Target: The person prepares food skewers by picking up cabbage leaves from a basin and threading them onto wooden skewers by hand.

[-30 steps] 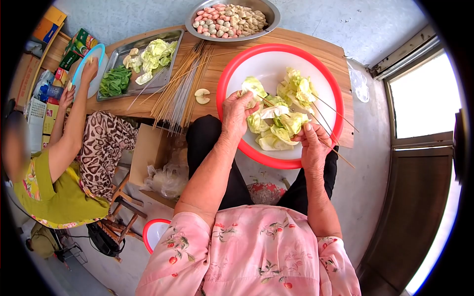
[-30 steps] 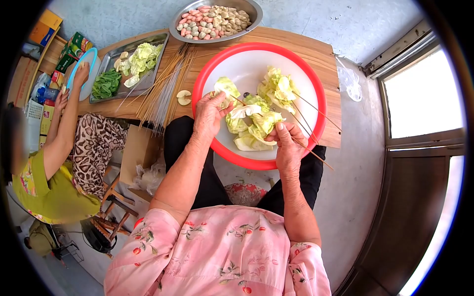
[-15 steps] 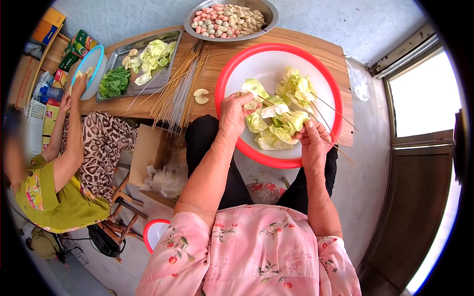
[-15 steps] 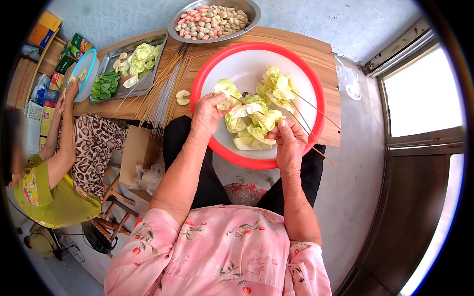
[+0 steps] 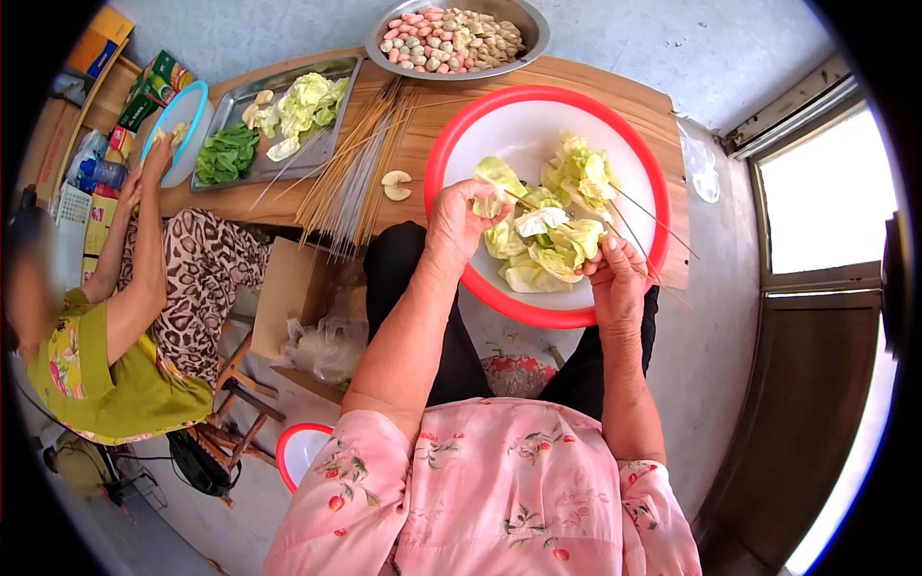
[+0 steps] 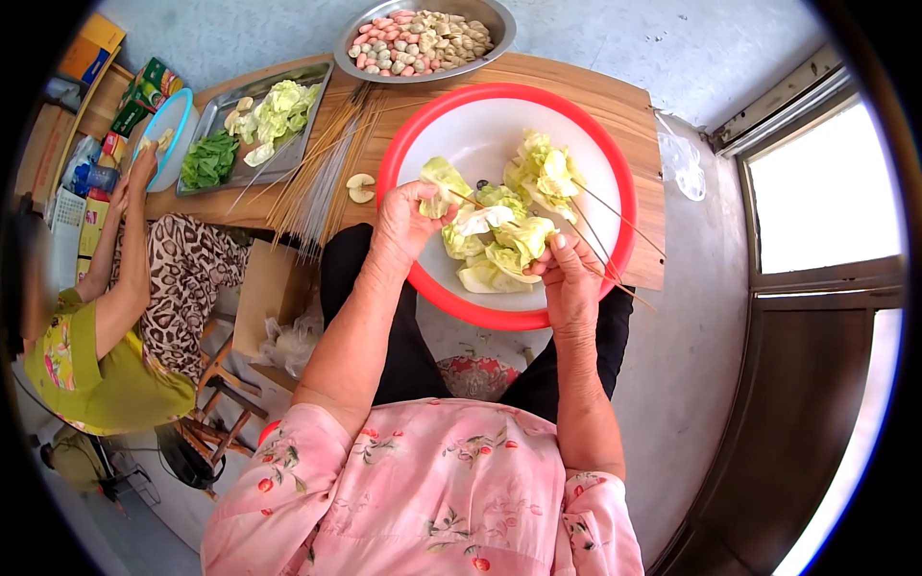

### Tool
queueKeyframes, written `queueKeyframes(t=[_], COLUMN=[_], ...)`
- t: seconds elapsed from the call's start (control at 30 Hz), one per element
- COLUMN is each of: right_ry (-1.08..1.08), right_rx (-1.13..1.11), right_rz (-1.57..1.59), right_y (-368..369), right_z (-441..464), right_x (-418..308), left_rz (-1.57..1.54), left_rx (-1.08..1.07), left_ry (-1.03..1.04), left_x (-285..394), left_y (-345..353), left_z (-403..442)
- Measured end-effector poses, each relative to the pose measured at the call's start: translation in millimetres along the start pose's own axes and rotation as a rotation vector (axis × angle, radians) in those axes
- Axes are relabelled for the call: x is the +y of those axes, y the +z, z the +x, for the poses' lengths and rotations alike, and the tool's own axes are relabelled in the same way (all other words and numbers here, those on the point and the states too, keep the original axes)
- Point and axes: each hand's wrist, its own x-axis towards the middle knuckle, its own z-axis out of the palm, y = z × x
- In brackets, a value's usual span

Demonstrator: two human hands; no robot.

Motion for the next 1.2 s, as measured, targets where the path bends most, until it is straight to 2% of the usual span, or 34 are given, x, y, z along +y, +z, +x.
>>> queueKeyframes(t=[0.13, 0.3, 0.53, 0.6, 0.83, 0.9, 1.13, 1.2], right_ry=[0.017, 0.033, 0.032, 0.024, 0.003, 0.005, 0.007, 0.008], right_rx=[0.006, -0.031, -0.013, -0.023, -0.012, 0.001, 0.011, 0.038], right_rz=[0.014, 0.014, 0.028, 0.008, 0.029, 0.036, 0.03, 0.038], right_y=[-1.0, 0.5, 0.5, -1.0, 0.7, 0.9, 4.3, 6.1], right_z=[1.8, 1.9, 2.9, 2.6, 2.0, 2.1, 0.6, -0.3], right_x=[-0.3, 5.1, 4.2, 4.9, 5.0, 5.6, 6.6, 6.7], left_rz=[-0.018, 0.147, 0.102, 0.156, 0.135, 0.084, 0.068, 0.007], left_rx=[-0.012, -0.09, -0.052, -0.052, -0.017, 0.008, 0.014, 0.015], left_ry=[-0.012, -0.049, -0.069, 0.01, 0.052, -0.013, -0.003, -0.075], left_x=[-0.2, -2.1, 2.3, 3.4, -0.2, 1.5, -3.2, -0.1], left_y=[-4.7, -1.0, 7.8, 11.5, 6.7, 7.4, 2.8, 6.2], left_z=[2.7, -2.2, -9.2, -11.8, -4.9, -5.3, -2.0, -4.8])
